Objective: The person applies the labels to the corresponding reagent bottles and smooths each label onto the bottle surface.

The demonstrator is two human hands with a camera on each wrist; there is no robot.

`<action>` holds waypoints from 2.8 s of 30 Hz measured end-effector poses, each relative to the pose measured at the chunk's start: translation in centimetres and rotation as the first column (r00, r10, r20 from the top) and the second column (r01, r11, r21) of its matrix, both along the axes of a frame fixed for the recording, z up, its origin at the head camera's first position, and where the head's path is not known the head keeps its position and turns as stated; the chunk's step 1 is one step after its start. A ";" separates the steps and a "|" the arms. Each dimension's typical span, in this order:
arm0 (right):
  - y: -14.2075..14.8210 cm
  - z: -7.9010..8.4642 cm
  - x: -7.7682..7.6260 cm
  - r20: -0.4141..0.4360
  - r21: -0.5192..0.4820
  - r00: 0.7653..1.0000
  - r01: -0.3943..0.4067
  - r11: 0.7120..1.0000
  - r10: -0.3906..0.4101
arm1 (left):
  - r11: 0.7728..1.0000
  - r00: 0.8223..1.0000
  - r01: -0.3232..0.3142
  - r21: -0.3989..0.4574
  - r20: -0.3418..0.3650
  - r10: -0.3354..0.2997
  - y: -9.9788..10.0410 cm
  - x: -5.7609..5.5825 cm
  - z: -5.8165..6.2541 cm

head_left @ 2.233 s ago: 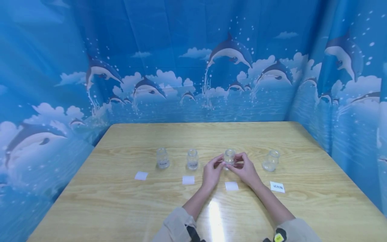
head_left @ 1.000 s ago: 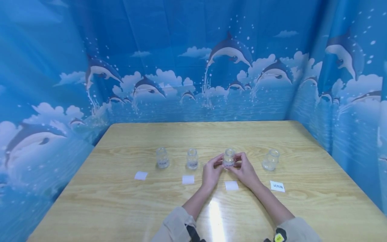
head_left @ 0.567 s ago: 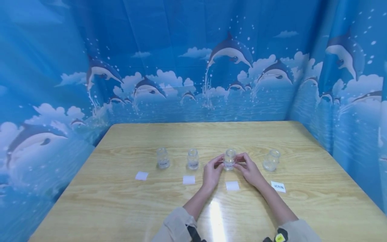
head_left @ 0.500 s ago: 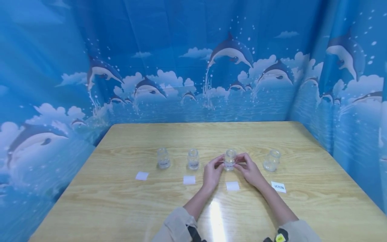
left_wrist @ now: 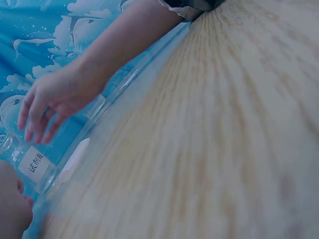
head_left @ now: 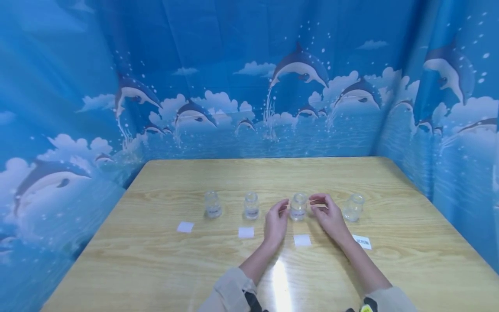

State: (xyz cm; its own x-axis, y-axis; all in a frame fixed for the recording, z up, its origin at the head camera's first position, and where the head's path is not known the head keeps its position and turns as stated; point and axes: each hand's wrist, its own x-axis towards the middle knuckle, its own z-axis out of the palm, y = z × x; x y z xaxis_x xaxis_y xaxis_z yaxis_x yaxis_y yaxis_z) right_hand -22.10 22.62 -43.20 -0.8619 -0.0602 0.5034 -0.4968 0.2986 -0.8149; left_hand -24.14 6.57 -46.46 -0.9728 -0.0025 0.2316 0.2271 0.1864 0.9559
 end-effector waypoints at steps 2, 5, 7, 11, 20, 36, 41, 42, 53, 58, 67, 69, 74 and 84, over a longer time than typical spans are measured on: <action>0.3 1.2 0.6 -0.051 -0.010 0.998 0.026 1.000 -0.027 | 1.000 1.000 0.000 0.015 -0.020 0.000 0.2 0.1 0.4; 1.9 2.2 1.0 -0.181 -0.036 0.982 0.040 0.999 -0.046 | 0.999 0.996 -0.003 -0.037 -0.089 0.000 0.3 0.2 1.4; 3.4 2.5 1.1 -0.265 -0.080 0.962 0.042 0.996 -0.062 | 0.994 0.987 -0.014 -0.108 -0.161 -0.003 0.4 0.2 2.1; 6.7 2.6 1.5 -0.364 -0.181 0.921 0.077 0.980 -0.139 | 0.979 0.925 -0.035 -0.200 -0.378 -0.045 0.8 0.1 3.8; 12.0 0.5 2.5 -0.072 -0.037 0.944 0.320 0.947 -0.322 | 0.970 0.814 0.072 -0.234 -0.548 -0.192 5.6 1.4 6.0; 11.9 -2.1 1.9 0.167 0.162 0.965 0.177 0.971 -0.204 | 0.975 0.973 0.216 -0.041 0.093 -0.212 12.9 0.8 0.9; 11.7 -2.5 1.9 0.148 0.148 0.968 0.181 0.972 -0.202 | 0.981 0.977 0.191 0.014 0.094 -0.192 13.7 0.9 0.5; 11.7 -2.6 1.9 0.145 0.148 0.968 0.181 0.972 -0.203 | 0.983 0.979 0.182 0.027 0.088 -0.184 13.8 0.9 0.4; 10.5 -2.6 2.0 0.136 0.150 0.972 0.169 0.974 -0.189 | 0.989 0.989 0.118 0.089 0.079 -0.125 13.0 1.2 0.3; 11.4 -2.2 2.1 0.162 0.196 0.971 0.142 0.970 -0.175 | 0.995 0.993 0.090 0.052 0.077 -0.094 12.5 1.6 0.1; 14.7 -0.8 4.5 0.336 0.416 0.940 -0.092 0.905 -0.058 | 0.913 0.974 0.141 -0.383 -0.109 -0.197 11.6 4.3 -0.9; 15.0 -0.6 4.8 0.364 0.417 0.931 -0.149 0.896 -0.014 | 0.806 0.941 0.116 -0.580 -0.196 -0.277 11.5 4.6 -1.1; 15.1 -0.6 5.3 0.363 0.431 0.930 -0.219 0.875 0.054 | 0.631 0.857 -0.042 -0.774 -0.352 -0.375 11.3 4.8 -1.3; 14.3 -0.9 5.0 0.249 0.486 0.967 -0.177 0.856 0.058 | 0.665 0.885 -0.107 -0.740 -0.376 -0.276 10.8 5.3 -1.1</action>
State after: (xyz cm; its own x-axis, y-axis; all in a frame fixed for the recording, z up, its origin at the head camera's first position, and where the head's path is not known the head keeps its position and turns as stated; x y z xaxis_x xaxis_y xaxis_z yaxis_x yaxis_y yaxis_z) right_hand -17.07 36.93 -44.10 -0.9156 -0.3604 0.1782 -0.3827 0.6453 -0.6611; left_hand -18.80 17.35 -47.53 -0.7556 0.4272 0.4966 0.6144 0.7252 0.3108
